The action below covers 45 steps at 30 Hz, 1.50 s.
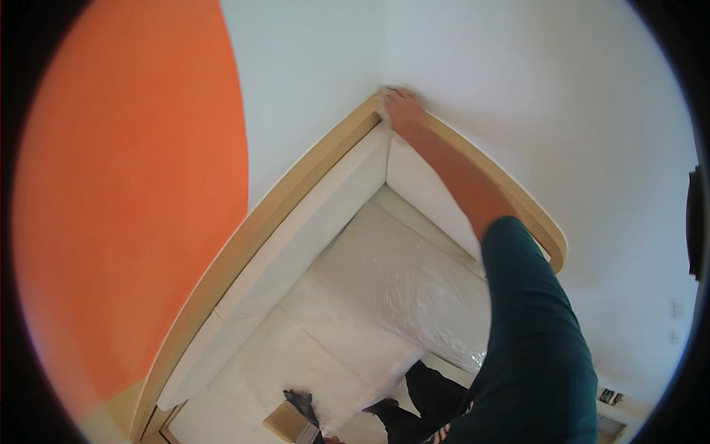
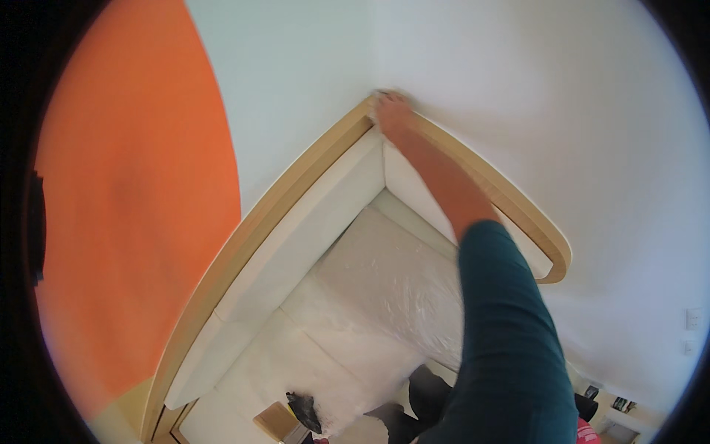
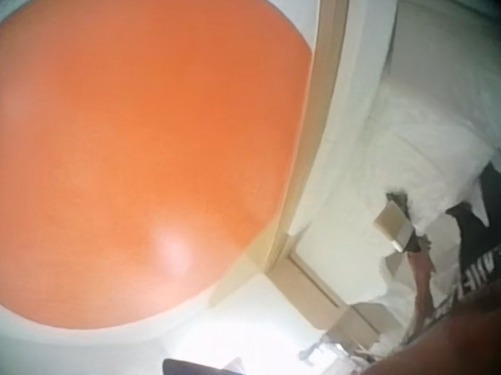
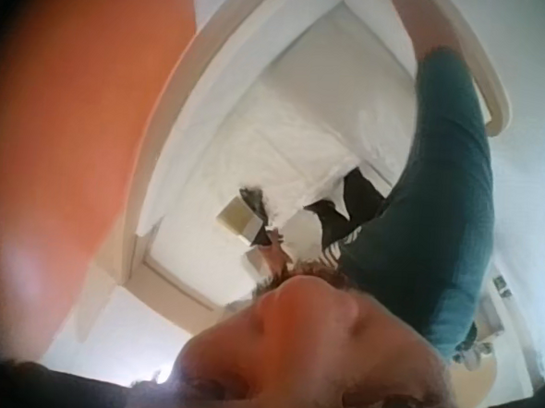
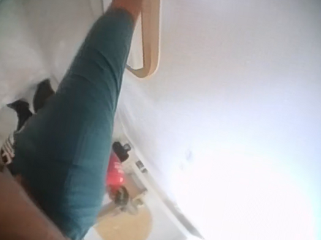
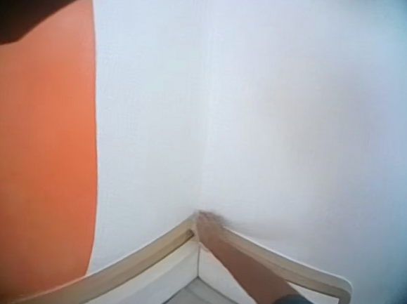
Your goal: The person picks up a paintbrush and a cloth, then applies a clear finish to a light-colored wooden furniture panel using the brush while wiping the edges with the cloth.
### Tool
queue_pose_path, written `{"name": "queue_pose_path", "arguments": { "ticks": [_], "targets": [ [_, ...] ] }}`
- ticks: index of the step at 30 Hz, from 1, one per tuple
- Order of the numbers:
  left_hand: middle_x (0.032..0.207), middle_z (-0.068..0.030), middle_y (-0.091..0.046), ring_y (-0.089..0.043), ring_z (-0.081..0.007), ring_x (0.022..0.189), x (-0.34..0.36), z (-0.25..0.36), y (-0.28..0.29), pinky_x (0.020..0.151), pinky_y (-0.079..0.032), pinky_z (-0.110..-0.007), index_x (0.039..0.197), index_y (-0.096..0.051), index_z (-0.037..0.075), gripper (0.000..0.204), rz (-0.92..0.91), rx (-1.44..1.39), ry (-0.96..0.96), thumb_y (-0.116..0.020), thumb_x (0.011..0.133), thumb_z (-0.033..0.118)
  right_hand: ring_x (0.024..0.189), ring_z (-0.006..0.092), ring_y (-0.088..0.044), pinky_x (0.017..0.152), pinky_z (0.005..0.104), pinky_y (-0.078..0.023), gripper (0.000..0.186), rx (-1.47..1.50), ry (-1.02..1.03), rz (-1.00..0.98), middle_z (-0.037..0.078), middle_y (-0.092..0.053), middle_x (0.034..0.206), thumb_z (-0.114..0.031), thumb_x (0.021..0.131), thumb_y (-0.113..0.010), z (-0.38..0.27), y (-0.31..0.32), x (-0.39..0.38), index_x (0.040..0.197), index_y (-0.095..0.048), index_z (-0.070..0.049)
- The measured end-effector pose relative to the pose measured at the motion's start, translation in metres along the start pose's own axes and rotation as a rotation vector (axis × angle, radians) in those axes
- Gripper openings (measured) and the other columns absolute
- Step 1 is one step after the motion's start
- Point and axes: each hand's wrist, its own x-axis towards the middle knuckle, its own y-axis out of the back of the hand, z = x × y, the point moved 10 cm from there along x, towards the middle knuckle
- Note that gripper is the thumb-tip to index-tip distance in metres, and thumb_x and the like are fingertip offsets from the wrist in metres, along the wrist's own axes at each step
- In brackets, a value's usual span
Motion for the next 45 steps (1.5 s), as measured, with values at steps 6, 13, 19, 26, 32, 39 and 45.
{"name": "queue_pose_path", "arguments": {
  "ticks": [6, 13, 19, 26, 32, 39, 45],
  "targets": [
    [0.094, -0.0155, -0.069, -0.066, -0.0236, 0.070, 0.024, 0.023, -0.020, 0.057, -0.054, -0.039, 0.117, -0.061, 0.000, 0.038, -0.071, 0.095, 0.091, -0.069, 0.093, 0.028, 0.122, 0.0267, -0.051, 0.102, 0.0407, -0.042, 0.031, 0.060, 0.037, 0.132, 0.009, -0.058, 0.126, -0.014, 0.091, -0.056, -0.043, 0.011, 0.017, 0.121, -0.059, -0.009],
    [0.096, -0.0131, -0.069, -0.066, -0.0233, 0.071, 0.047, 0.030, -0.038, 0.059, -0.054, -0.040, 0.118, -0.062, 0.002, 0.035, -0.192, 0.285, 0.202, -0.069, 0.093, 0.024, 0.127, 0.0250, -0.045, 0.104, 0.0453, -0.038, 0.045, 0.197, -0.130, 0.040, 0.006, -0.053, 0.132, -0.008, 0.087, -0.057, 0.074, 0.071, -0.176, 0.132, -0.055, -0.012],
    [0.091, -0.0108, -0.070, -0.065, -0.0222, 0.066, 0.015, 0.113, -0.077, 0.055, -0.053, -0.037, 0.115, -0.064, 0.003, 0.031, -0.320, 0.123, -0.046, -0.069, 0.093, 0.024, 0.123, 0.0273, -0.047, 0.104, 0.0464, -0.038, 0.062, 0.120, -0.245, -0.154, 0.007, -0.052, 0.131, -0.007, 0.077, -0.064, 0.174, 0.109, -0.360, 0.137, -0.052, -0.013],
    [0.084, -0.0109, -0.068, -0.062, -0.0204, 0.059, -0.028, 0.114, -0.032, 0.049, -0.049, -0.034, 0.111, -0.064, 0.003, 0.029, -0.238, 0.066, -0.066, -0.065, 0.095, 0.026, 0.124, 0.0307, -0.046, 0.105, 0.0463, -0.038, 0.062, 0.074, -0.294, -0.180, 0.009, -0.051, 0.131, 0.001, 0.076, -0.060, 0.221, 0.154, -0.469, 0.136, -0.052, -0.009],
    [0.078, -0.0109, -0.066, -0.060, -0.0188, 0.054, -0.058, 0.126, -0.016, 0.045, -0.047, -0.031, 0.108, -0.064, 0.002, 0.028, -0.226, 0.038, -0.035, -0.062, 0.097, 0.028, 0.126, 0.0304, -0.046, 0.106, 0.0445, -0.038, 0.056, 0.032, -0.268, -0.129, 0.010, -0.050, 0.136, -0.002, 0.080, -0.060, 0.188, 0.130, -0.401, 0.135, -0.052, -0.007],
    [0.063, -0.0037, -0.058, -0.052, -0.0143, 0.047, -0.086, 0.149, -0.030, 0.039, -0.042, -0.030, 0.093, -0.062, 0.003, 0.025, -0.173, -0.160, -0.109, -0.055, 0.101, 0.025, 0.130, 0.0273, -0.045, 0.108, 0.0434, -0.039, 0.055, 0.032, -0.365, -0.127, 0.008, -0.050, 0.137, -0.005, 0.085, -0.058, 0.204, 0.136, -0.431, 0.138, -0.050, -0.012],
    [0.056, -0.0011, -0.049, -0.049, -0.0131, 0.045, -0.123, 0.140, -0.022, 0.039, -0.042, -0.029, 0.090, -0.063, 0.004, 0.029, -0.203, -0.167, -0.229, -0.054, 0.102, 0.029, 0.117, 0.0270, -0.058, 0.093, 0.0426, -0.050, 0.025, 0.029, -0.616, -0.692, 0.009, -0.060, 0.127, -0.018, 0.094, -0.053, 0.266, 0.082, -0.671, 0.113, -0.069, -0.012]
  ]
}}
